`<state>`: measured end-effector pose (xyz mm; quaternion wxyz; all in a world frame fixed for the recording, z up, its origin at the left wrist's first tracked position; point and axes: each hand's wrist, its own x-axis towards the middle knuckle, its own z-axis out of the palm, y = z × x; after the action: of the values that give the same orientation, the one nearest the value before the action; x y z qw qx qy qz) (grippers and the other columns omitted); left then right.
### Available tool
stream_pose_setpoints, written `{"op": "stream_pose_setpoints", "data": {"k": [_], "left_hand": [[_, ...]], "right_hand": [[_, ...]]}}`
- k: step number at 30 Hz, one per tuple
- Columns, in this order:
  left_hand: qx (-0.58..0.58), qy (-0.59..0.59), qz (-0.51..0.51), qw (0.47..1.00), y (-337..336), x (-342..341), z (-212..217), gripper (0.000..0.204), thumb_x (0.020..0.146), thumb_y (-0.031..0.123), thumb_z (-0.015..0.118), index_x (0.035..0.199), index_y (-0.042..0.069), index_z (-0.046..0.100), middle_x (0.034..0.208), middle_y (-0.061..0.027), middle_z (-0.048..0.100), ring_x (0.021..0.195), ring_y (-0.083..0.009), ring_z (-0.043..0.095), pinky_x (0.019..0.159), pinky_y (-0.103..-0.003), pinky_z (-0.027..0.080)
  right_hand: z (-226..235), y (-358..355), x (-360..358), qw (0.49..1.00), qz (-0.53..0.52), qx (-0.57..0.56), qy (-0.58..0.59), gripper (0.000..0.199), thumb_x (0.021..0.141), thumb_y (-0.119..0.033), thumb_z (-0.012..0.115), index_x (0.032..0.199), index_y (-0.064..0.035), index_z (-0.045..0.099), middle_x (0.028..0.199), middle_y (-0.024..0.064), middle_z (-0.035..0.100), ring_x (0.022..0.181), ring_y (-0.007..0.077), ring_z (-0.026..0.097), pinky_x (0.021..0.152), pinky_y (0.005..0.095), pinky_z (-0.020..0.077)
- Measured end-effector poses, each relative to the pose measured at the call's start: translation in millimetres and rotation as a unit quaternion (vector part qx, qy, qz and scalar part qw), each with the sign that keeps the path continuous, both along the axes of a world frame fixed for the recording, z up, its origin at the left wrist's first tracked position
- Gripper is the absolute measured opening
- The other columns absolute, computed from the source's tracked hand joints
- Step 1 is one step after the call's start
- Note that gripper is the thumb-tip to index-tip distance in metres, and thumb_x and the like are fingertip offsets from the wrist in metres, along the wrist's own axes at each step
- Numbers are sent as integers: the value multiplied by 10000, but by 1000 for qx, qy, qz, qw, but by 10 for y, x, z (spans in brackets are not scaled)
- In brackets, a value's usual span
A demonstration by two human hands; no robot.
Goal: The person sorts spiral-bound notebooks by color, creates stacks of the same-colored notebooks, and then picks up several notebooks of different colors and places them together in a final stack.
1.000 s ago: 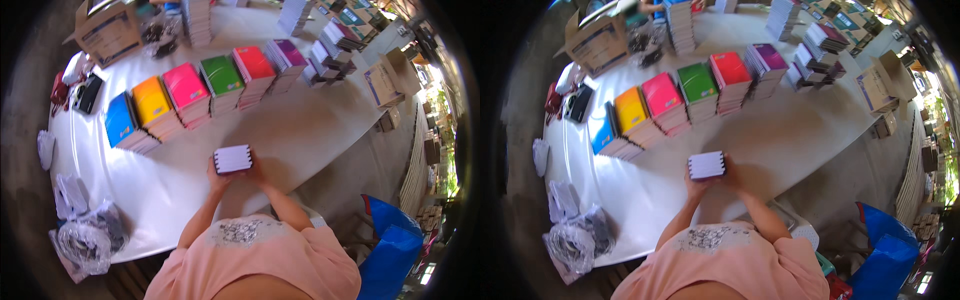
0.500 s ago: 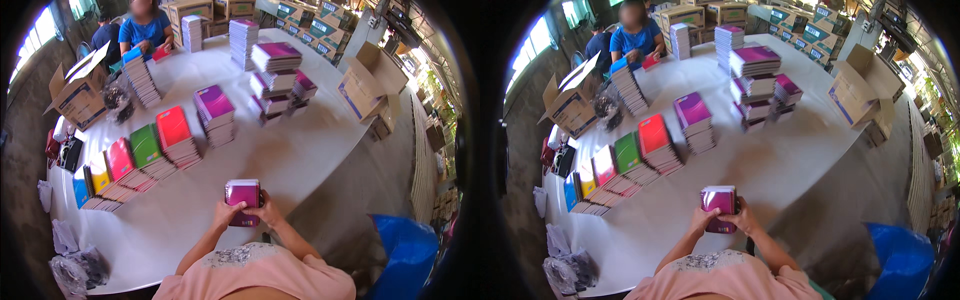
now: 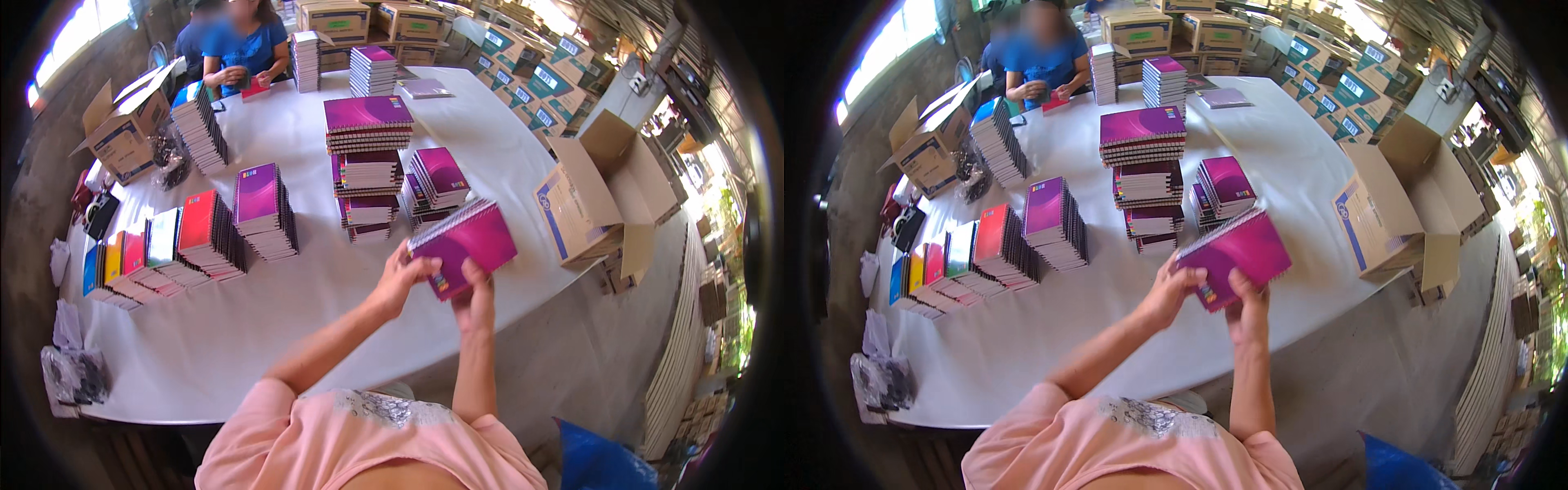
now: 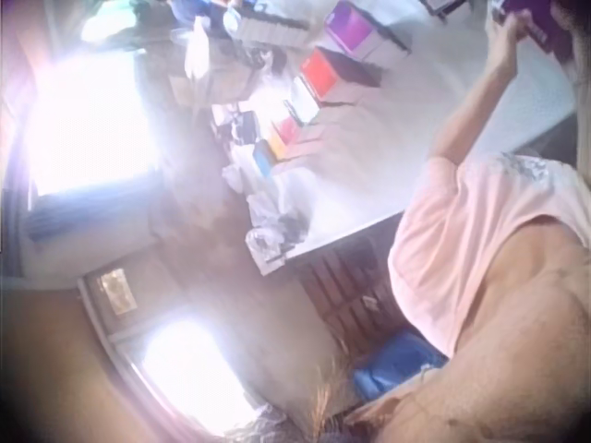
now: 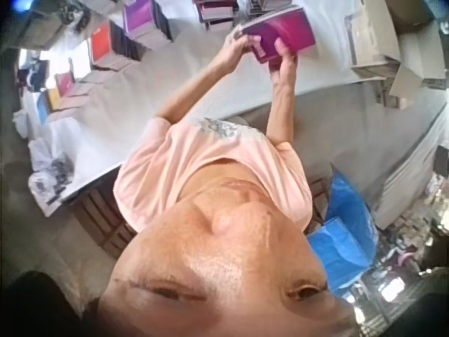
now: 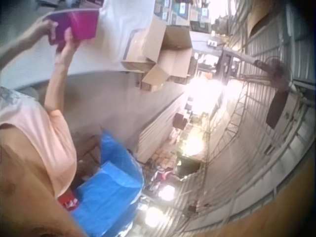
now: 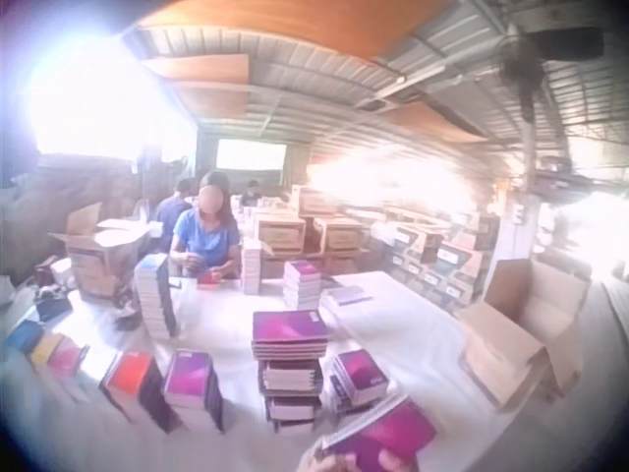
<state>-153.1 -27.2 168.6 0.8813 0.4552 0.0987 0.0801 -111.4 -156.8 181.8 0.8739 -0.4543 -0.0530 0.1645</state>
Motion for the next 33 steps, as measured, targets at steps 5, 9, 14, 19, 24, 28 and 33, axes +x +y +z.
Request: {"op": "stream_pose_setpoints", "data": {"k": [5,9,14,19,24,28,33], "left_hand": [[-30,56,-43,997,118,580,471,438,708,297,639,1070,99,493,965,-24,570,888,-147,560,799,-309,434],[31,76,-30,996,253,798,528,483,676,331,646,1073,100,499,958,-40,581,867,-141,577,785,-293,451],[19,102,89,991,315,1250,566,559,706,236,669,1175,71,413,975,-75,564,846,-153,590,743,-311,498],[-18,96,201,975,210,1749,482,733,770,171,611,1336,65,158,1050,-139,545,963,-212,552,818,-353,459],[33,121,299,946,234,2034,154,671,797,112,539,1349,132,159,1157,-161,473,976,-218,523,812,-359,444],[-28,129,309,942,230,2118,12,631,793,102,537,1337,109,217,1113,-150,501,954,-222,530,785,-347,456],[34,191,289,938,301,2179,-48,645,791,109,550,1355,103,236,1135,-142,507,970,-232,531,798,-354,456]], "right_hand": [[364,-236,793,996,74,43,36,545,795,-363,589,1254,-121,422,1171,69,518,1030,197,529,833,414,449],[395,-360,1376,992,90,-80,-26,665,754,-336,632,1326,-178,334,1186,67,481,1094,229,468,841,454,436],[540,-56,1842,984,80,-143,-72,831,693,-157,688,1372,-178,208,1149,134,474,1012,285,517,838,471,449],[291,229,2464,986,62,-151,-30,942,668,-168,716,1385,-194,106,1165,136,448,1028,322,484,816,478,451],[134,514,2667,978,105,-180,-4,965,632,-183,733,1383,-163,126,1134,126,487,989,272,497,811,462,408],[25,508,2725,939,55,-332,-78,905,630,-421,677,1370,-154,230,1227,75,455,1098,267,434,968,487,179],[-202,502,2793,918,58,-385,-68,867,632,-441,666,1350,-147,279,1272,84,436,1157,281,398,980,547,79]]}}
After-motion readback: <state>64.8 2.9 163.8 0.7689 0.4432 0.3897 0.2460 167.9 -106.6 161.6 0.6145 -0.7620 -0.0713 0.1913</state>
